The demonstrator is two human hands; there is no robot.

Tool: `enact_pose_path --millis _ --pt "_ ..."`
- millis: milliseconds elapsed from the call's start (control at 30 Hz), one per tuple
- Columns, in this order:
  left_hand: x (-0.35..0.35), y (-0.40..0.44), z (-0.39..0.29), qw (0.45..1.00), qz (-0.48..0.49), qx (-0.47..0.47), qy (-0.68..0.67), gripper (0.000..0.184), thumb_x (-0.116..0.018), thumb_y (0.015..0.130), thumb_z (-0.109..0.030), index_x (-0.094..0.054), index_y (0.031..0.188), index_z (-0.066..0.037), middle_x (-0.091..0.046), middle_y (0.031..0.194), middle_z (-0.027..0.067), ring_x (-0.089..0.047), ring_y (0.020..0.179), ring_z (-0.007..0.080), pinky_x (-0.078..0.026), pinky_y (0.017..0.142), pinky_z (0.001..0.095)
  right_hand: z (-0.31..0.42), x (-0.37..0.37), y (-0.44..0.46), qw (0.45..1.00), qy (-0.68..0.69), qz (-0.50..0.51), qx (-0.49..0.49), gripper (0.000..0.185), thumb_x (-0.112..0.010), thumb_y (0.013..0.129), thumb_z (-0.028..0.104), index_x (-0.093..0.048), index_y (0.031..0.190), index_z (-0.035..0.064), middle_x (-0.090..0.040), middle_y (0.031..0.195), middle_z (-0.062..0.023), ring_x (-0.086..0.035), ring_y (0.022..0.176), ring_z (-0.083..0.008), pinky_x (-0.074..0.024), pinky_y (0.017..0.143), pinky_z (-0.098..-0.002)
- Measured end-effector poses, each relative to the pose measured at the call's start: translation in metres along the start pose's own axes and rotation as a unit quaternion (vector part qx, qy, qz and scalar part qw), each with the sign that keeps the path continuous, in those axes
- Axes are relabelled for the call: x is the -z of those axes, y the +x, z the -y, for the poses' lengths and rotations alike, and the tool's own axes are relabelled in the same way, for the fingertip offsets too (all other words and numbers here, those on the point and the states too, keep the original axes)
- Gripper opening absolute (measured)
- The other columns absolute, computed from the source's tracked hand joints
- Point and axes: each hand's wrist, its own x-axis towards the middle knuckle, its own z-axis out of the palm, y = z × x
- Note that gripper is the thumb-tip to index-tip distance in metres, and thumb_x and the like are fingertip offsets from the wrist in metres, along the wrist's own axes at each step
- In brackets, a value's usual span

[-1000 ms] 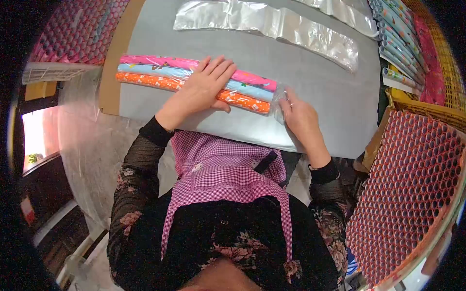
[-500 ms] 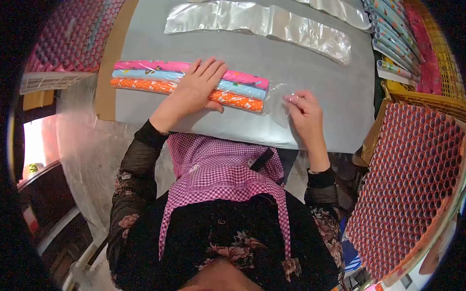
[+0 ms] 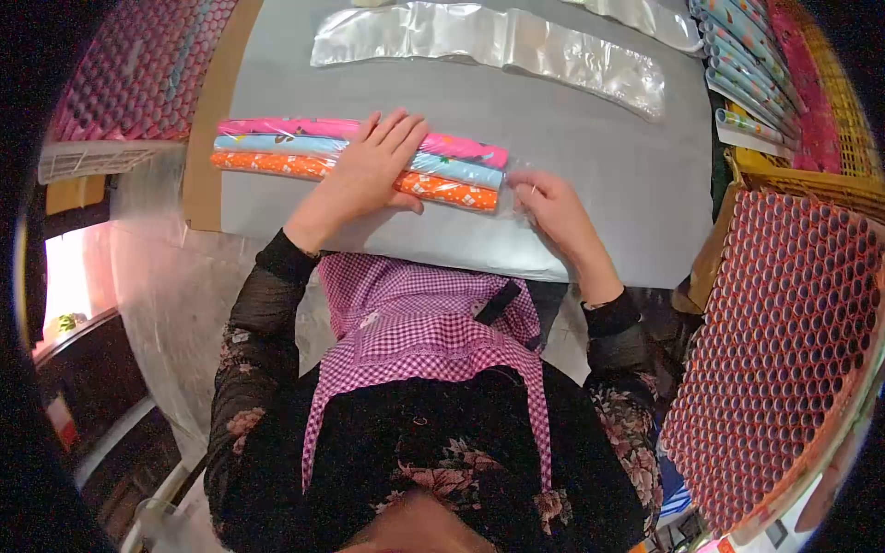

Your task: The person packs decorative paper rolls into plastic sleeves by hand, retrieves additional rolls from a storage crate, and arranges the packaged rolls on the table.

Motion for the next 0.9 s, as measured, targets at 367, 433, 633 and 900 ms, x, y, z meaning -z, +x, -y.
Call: enact_pose_path --millis 367,433,633,900 --pt "0.001 -0.004 0.002 1.0 0.0 -0.012 0.014 0.103 -0.078 0.06 -0.053 -0.039 0.138 0.003 -0.042 0.142 0.0194 -0.037 0.135 0.0355 -0.029 0.111 0.0509 -0.005 0.004 0.018 0.996 -0.018 -0.072 -0.049 0.03 -0.059 0.093 0.033 -0.066 0.088 0.0047 -0.049 0.06 0.0037 -0.036 0.042 -0.0059 -0.0237 0.035 -0.0261" --pt "0.001 -0.005 0.003 1.0 -0.013 -0.002 0.019 0.104 -0.077 0.06 -0.054 -0.039 0.137 0.003 -0.042 0.141 0.0193 -0.037 0.135 0.0357 -0.029 0.111 0.0509 -0.004 0.001 0.018 0.993 0.062 -0.073 -0.067 0.032 -0.059 0.095 0.035 -0.062 0.08 0.0067 -0.045 0.055 0.0036 -0.035 0.039 -0.0068 -0.0232 0.033 -0.0257" --pt "-0.006 -0.008 0.007 0.998 -0.053 -0.032 0.013 0.105 -0.076 0.058 -0.059 -0.042 0.136 0.002 -0.045 0.139 0.0176 -0.039 0.133 0.0346 -0.028 0.111 0.0504 -0.002 -0.006 0.016 0.959 0.268 -0.029 -0.082 0.017 -0.059 0.095 0.026 -0.056 0.084 0.0124 -0.037 0.052 0.0059 -0.028 0.036 -0.0051 -0.0226 0.032 -0.0225" --pt "-0.01 -0.012 0.005 0.996 -0.076 -0.033 0.033 0.105 -0.075 0.058 -0.061 -0.043 0.137 0.0 -0.046 0.139 0.0159 -0.037 0.135 0.0323 -0.024 0.113 0.0498 0.005 -0.008 0.028 0.973 0.199 0.005 -0.12 0.019 -0.063 0.092 0.022 -0.052 0.079 0.0145 -0.037 0.05 0.0063 -0.027 0.034 -0.0055 -0.021 0.032 -0.0226"
